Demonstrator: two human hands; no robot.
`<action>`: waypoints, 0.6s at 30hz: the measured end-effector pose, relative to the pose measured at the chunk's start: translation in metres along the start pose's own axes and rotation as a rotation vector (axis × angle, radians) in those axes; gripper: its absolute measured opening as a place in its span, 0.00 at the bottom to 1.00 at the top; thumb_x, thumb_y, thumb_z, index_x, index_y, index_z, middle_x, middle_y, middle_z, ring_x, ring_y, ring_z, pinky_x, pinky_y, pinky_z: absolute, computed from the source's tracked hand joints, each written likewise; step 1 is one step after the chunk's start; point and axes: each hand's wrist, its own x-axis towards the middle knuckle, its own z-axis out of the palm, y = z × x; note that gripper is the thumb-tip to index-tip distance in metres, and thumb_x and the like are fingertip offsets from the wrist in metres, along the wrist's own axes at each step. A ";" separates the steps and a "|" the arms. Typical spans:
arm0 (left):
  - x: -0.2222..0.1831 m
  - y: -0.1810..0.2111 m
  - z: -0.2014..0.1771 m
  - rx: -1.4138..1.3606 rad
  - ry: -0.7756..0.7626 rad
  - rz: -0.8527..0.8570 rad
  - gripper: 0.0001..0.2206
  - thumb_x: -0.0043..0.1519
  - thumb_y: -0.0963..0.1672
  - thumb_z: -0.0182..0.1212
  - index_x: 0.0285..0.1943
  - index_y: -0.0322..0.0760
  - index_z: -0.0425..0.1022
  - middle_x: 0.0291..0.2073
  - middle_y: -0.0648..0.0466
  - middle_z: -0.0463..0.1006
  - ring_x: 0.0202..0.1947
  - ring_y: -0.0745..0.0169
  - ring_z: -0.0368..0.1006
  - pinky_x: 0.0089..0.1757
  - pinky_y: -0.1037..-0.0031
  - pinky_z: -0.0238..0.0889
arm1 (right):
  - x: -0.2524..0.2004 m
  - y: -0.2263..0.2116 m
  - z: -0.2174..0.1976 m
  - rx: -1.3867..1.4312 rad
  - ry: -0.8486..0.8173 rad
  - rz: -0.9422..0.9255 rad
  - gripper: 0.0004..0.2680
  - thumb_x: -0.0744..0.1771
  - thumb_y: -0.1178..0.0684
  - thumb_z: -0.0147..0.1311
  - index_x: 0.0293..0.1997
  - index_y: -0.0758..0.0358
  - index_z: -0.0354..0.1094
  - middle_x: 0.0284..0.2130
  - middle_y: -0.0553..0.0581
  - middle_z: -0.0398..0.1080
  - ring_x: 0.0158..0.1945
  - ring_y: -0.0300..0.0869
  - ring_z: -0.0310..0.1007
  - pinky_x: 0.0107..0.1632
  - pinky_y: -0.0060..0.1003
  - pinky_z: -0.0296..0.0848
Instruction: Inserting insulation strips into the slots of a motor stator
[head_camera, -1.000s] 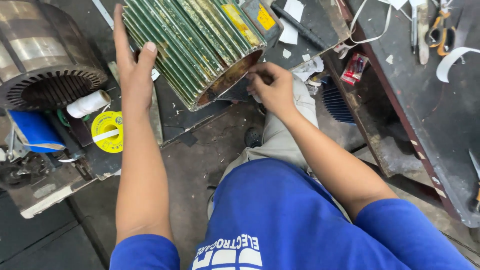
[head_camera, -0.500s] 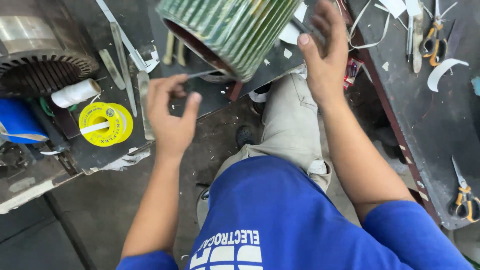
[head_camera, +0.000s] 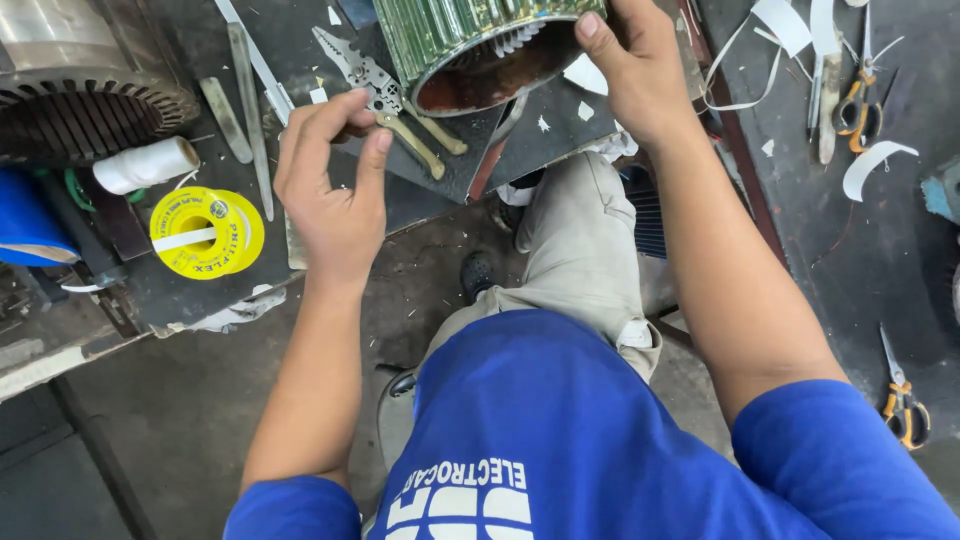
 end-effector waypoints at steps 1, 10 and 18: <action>0.001 -0.001 0.002 -0.002 -0.002 0.001 0.08 0.70 0.40 0.57 0.55 0.27 0.72 0.41 0.44 0.73 0.43 0.53 0.71 0.48 0.66 0.69 | 0.000 0.002 0.000 -0.001 0.002 0.001 0.16 0.75 0.43 0.44 0.60 0.70 0.62 0.52 0.58 0.67 0.56 0.44 0.64 0.57 0.42 0.64; -0.021 -0.020 0.059 0.191 -0.129 0.239 0.07 0.67 0.37 0.56 0.52 0.28 0.73 0.37 0.45 0.80 0.38 0.53 0.77 0.42 0.66 0.73 | 0.000 0.004 0.002 -0.036 0.028 -0.038 0.17 0.75 0.43 0.43 0.63 0.68 0.61 0.54 0.58 0.67 0.58 0.45 0.64 0.58 0.43 0.63; -0.005 -0.084 0.164 -0.878 -0.033 -1.226 0.18 0.66 0.48 0.49 0.52 0.28 0.72 0.29 0.45 0.80 0.23 0.59 0.74 0.24 0.77 0.66 | -0.003 0.010 0.003 -0.043 0.060 -0.003 0.14 0.74 0.44 0.45 0.53 0.69 0.65 0.43 0.53 0.66 0.48 0.41 0.62 0.50 0.38 0.62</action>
